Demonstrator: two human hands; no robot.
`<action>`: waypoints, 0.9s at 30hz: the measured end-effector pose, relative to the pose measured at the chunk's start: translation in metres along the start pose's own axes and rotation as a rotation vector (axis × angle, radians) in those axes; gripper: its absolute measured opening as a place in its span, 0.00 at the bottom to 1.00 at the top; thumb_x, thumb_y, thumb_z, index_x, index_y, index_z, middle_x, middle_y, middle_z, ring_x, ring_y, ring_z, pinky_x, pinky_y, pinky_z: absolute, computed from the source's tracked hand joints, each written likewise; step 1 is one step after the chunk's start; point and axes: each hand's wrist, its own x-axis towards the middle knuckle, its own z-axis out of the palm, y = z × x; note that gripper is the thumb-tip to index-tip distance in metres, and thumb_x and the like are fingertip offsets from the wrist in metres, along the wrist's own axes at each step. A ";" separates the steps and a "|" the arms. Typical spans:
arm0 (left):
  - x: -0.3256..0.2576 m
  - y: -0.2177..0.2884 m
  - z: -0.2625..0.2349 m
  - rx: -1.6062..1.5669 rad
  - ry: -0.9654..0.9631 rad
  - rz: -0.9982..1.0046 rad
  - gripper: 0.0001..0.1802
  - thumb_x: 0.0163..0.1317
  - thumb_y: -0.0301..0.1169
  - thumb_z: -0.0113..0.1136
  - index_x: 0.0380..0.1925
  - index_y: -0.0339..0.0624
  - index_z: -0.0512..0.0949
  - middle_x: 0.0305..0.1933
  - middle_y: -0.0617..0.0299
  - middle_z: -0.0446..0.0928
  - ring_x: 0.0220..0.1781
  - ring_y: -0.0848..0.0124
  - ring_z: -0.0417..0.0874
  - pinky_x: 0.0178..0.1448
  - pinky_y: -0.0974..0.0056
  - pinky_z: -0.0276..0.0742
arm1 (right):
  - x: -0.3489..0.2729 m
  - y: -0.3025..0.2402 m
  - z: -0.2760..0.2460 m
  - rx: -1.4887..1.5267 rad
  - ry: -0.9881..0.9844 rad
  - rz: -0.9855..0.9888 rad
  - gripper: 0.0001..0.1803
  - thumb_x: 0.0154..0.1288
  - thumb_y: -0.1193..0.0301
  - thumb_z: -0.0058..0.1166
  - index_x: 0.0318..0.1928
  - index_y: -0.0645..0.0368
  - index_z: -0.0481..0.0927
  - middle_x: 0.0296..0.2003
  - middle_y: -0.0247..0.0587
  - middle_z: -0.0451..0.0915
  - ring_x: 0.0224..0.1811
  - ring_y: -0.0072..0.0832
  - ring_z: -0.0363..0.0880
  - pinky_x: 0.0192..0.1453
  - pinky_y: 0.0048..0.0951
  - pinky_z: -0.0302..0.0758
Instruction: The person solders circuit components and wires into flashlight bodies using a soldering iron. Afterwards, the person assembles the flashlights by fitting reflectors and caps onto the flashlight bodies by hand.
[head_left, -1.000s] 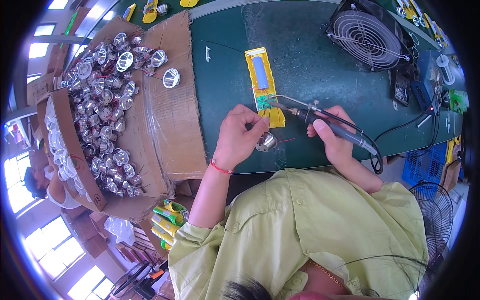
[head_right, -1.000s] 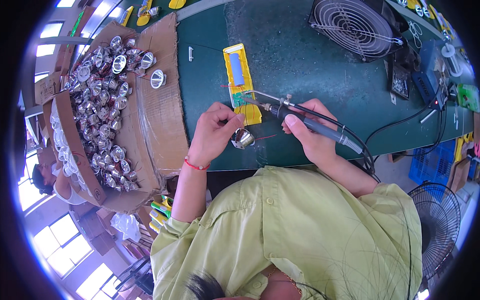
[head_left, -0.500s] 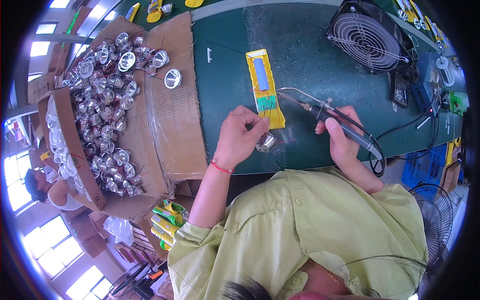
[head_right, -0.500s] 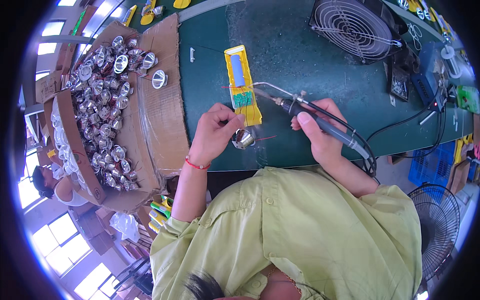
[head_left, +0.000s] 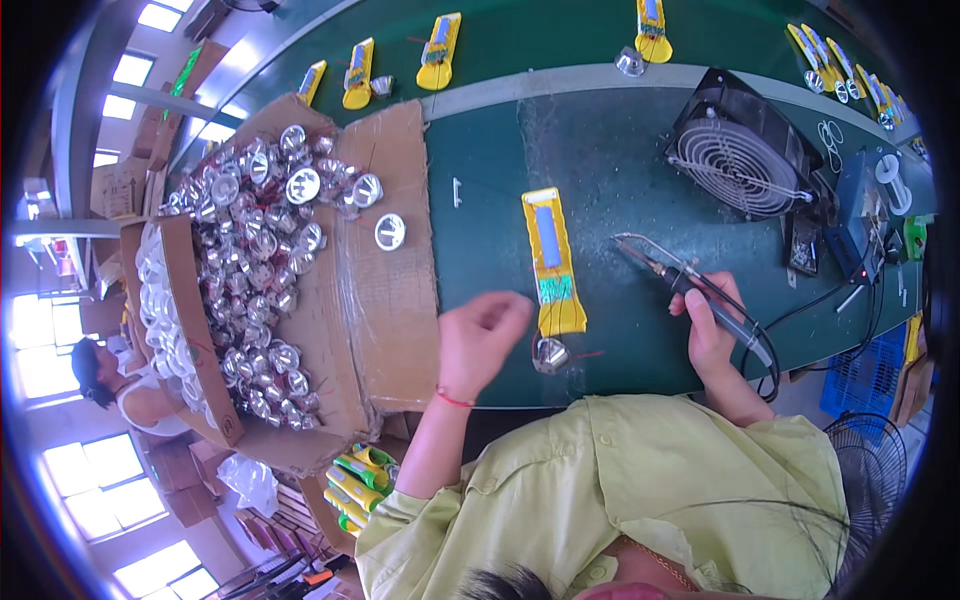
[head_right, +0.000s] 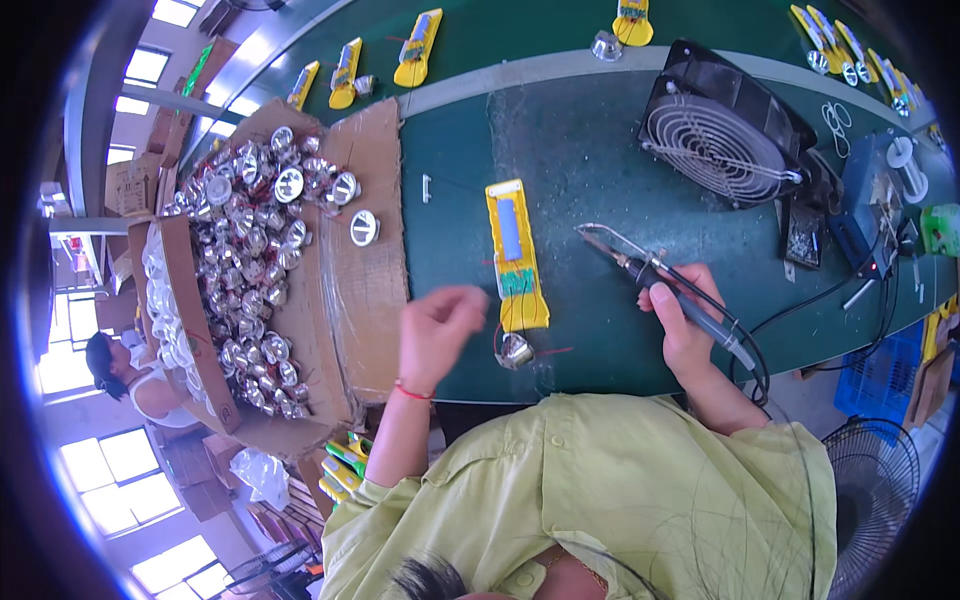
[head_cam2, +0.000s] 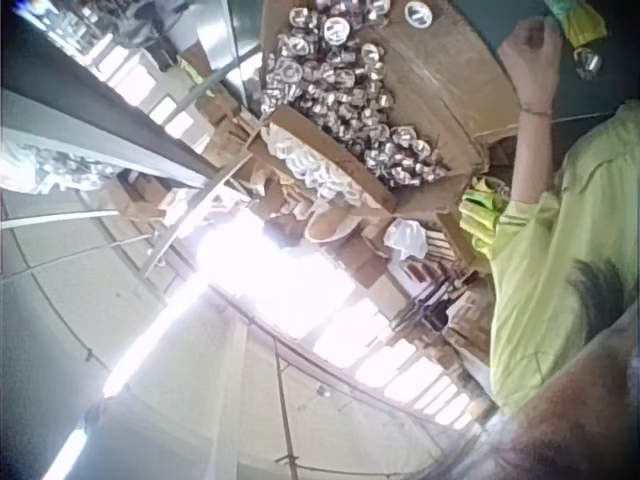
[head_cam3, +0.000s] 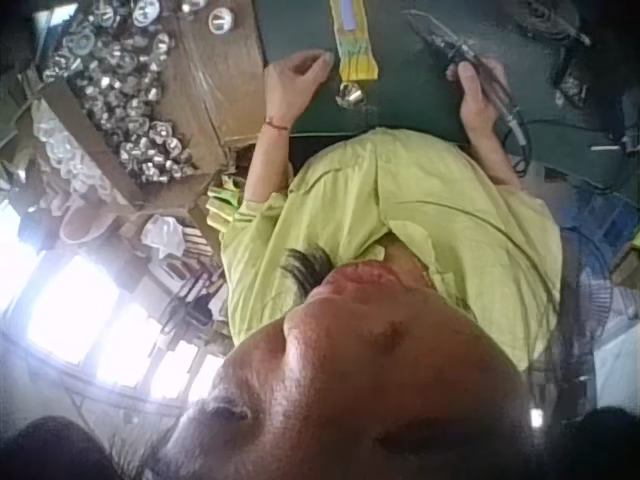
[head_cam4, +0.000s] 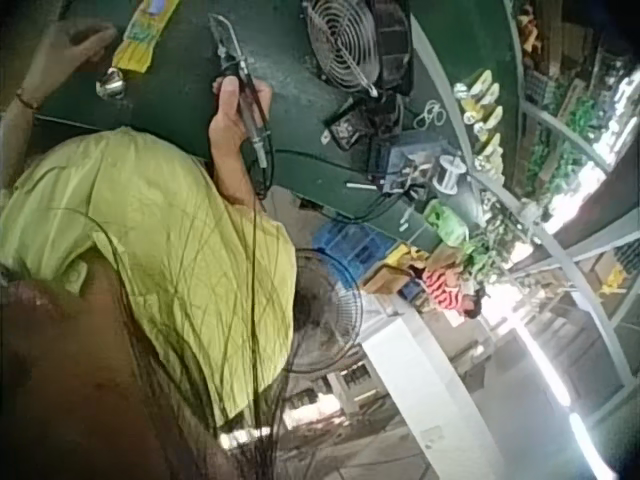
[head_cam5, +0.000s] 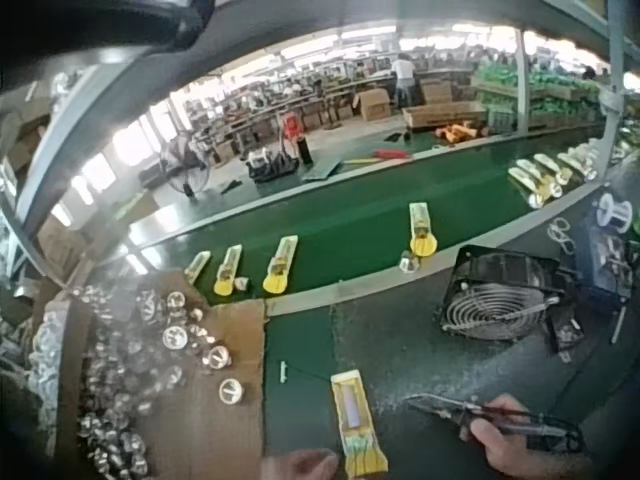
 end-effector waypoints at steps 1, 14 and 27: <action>0.003 -0.007 0.002 0.276 -0.116 0.069 0.09 0.54 0.31 0.59 0.23 0.35 0.81 0.20 0.60 0.78 0.23 0.79 0.77 0.27 0.72 0.70 | 0.003 0.001 0.001 0.006 0.009 0.006 0.08 0.60 0.75 0.51 0.37 0.64 0.68 0.26 0.42 0.76 0.27 0.22 0.75 0.33 0.23 0.74; 0.300 0.116 0.027 0.832 0.403 0.557 0.27 0.43 0.49 0.68 0.37 0.41 0.77 0.43 0.48 0.73 0.46 0.52 0.76 0.49 0.56 0.72 | 0.001 0.003 0.000 -0.215 -0.013 0.035 0.09 0.60 0.74 0.53 0.36 0.63 0.68 0.29 0.43 0.76 0.31 0.24 0.77 0.36 0.25 0.73; 0.091 0.041 0.041 0.737 0.023 0.585 0.28 0.43 0.35 0.66 0.44 0.40 0.65 0.42 0.48 0.68 0.38 0.51 0.75 0.38 0.54 0.74 | 0.003 0.006 0.000 -0.170 -0.077 0.092 0.09 0.60 0.74 0.51 0.37 0.64 0.66 0.35 0.45 0.72 0.30 0.24 0.75 0.37 0.27 0.74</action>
